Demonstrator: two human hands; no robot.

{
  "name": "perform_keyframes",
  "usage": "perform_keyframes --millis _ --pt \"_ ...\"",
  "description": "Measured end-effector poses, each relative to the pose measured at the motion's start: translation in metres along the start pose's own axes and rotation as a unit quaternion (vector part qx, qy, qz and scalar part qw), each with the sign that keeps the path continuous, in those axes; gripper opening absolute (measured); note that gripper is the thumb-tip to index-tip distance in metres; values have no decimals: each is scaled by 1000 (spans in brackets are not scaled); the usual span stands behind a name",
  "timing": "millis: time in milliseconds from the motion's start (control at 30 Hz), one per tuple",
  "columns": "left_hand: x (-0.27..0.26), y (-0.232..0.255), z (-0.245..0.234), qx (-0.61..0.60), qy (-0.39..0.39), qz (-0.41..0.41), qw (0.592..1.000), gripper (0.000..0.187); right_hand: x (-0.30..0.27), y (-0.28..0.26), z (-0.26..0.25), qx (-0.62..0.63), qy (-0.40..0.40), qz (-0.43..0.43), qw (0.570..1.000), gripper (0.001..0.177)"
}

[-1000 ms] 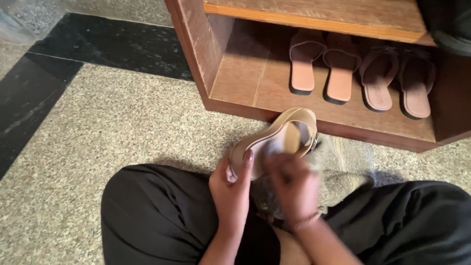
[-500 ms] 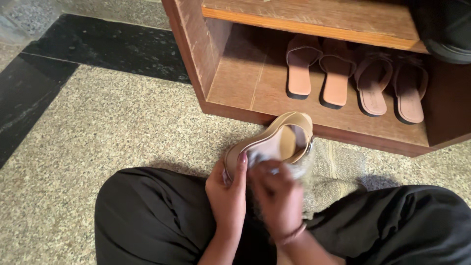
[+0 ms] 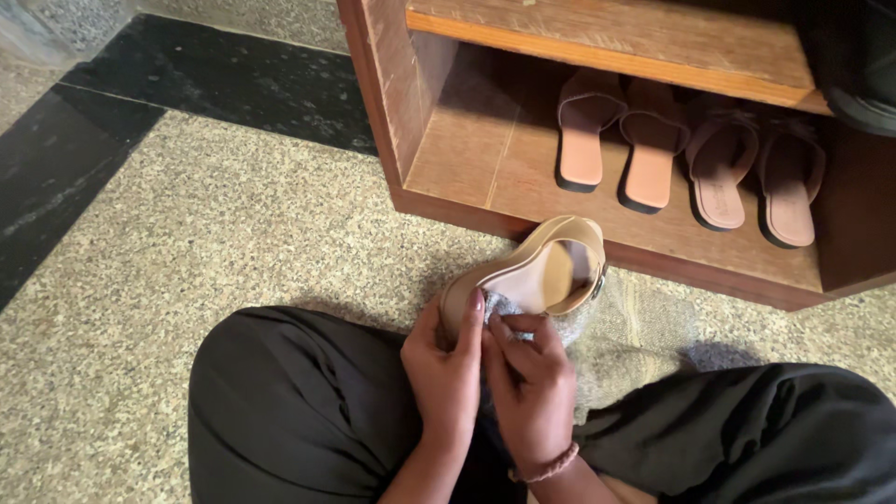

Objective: The person sits on the floor and wipes a pair of beige sandals with a cloth. They clean the upper straps, insole, and sole of each sandal, then place them back on the bottom shelf of a wooden shoe rack.

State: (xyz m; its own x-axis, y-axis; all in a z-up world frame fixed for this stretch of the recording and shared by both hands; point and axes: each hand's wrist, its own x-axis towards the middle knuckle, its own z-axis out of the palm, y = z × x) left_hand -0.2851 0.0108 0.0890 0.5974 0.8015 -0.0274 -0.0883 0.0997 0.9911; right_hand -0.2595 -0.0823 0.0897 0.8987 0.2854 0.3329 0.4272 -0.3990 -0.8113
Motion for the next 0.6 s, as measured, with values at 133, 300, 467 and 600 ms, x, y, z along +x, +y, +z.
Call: perform_keyframes --millis 133,300,467,600 --pt "0 1 -1 24 3 17 1000 35 16 14 -5 -44 21 -79 996 10" --pt "0 0 0 -7 -18 45 999 34 34 33 -5 -34 71 7 997 12" --pt "-1 -6 -1 -21 0 -9 1000 33 3 11 -2 -22 13 -43 999 13" --pt "3 -4 -1 -1 -1 23 1000 33 26 28 -3 -20 23 -23 999 8"
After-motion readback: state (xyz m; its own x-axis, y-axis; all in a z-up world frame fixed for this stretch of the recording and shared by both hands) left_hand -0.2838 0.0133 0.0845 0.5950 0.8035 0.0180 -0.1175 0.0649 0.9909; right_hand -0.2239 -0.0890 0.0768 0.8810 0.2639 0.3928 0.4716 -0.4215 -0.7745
